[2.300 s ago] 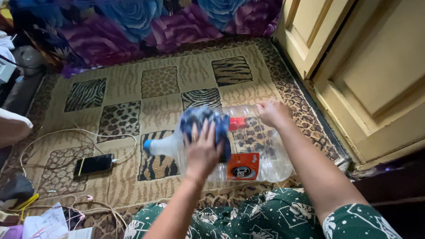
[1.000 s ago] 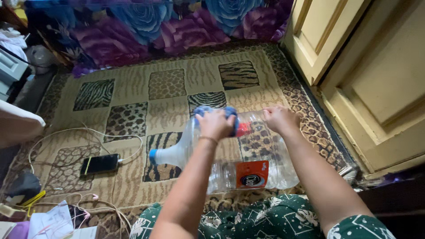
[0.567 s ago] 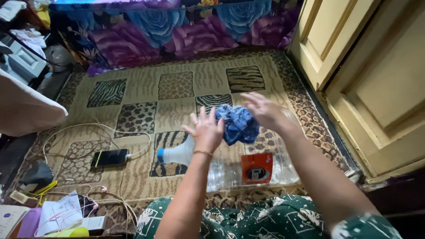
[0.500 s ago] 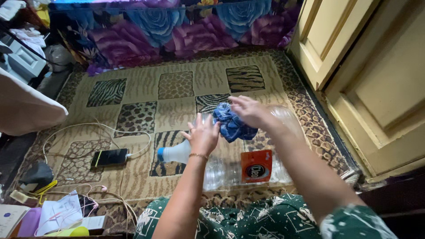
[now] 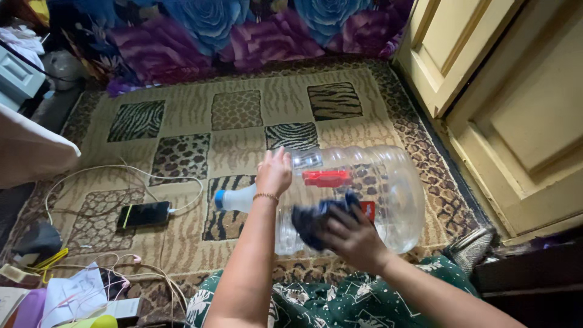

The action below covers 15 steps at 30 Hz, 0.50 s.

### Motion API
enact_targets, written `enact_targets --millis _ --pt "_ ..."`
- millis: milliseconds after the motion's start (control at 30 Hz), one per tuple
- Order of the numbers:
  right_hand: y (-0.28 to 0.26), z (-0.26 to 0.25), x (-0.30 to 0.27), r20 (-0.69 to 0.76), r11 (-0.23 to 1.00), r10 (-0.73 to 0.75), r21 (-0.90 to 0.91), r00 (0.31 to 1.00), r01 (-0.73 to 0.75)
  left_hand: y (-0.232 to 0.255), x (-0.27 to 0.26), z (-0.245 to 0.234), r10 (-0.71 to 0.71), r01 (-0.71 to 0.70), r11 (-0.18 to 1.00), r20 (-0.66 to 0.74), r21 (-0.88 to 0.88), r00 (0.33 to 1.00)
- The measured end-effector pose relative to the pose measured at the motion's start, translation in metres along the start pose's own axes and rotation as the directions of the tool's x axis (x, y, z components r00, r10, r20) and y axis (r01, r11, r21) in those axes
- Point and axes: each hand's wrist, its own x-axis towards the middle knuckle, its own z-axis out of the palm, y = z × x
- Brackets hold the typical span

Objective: The person sits on the floor and wipes the exterior of a large clear plastic water bottle using a blue cloth. They rotate the bottle and wipe multiple sides, including the cap and handle area, repeatedly.

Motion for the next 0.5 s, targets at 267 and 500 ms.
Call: enact_targets --millis 267,500 --pt "0.032 0.043 0.074 0.004 0.948 0.32 -0.009 0.948 -0.32 0.008 -0.025 -0.015 -0.045 0.041 0.996 -0.044 -0.081 0.998" --pt "0.121 0.057 0.179 0.662 0.704 0.571 -0.09 0.485 -0.705 0.018 -0.066 -0.02 -0.12 0.11 0.99 -0.111 -0.09 0.987"
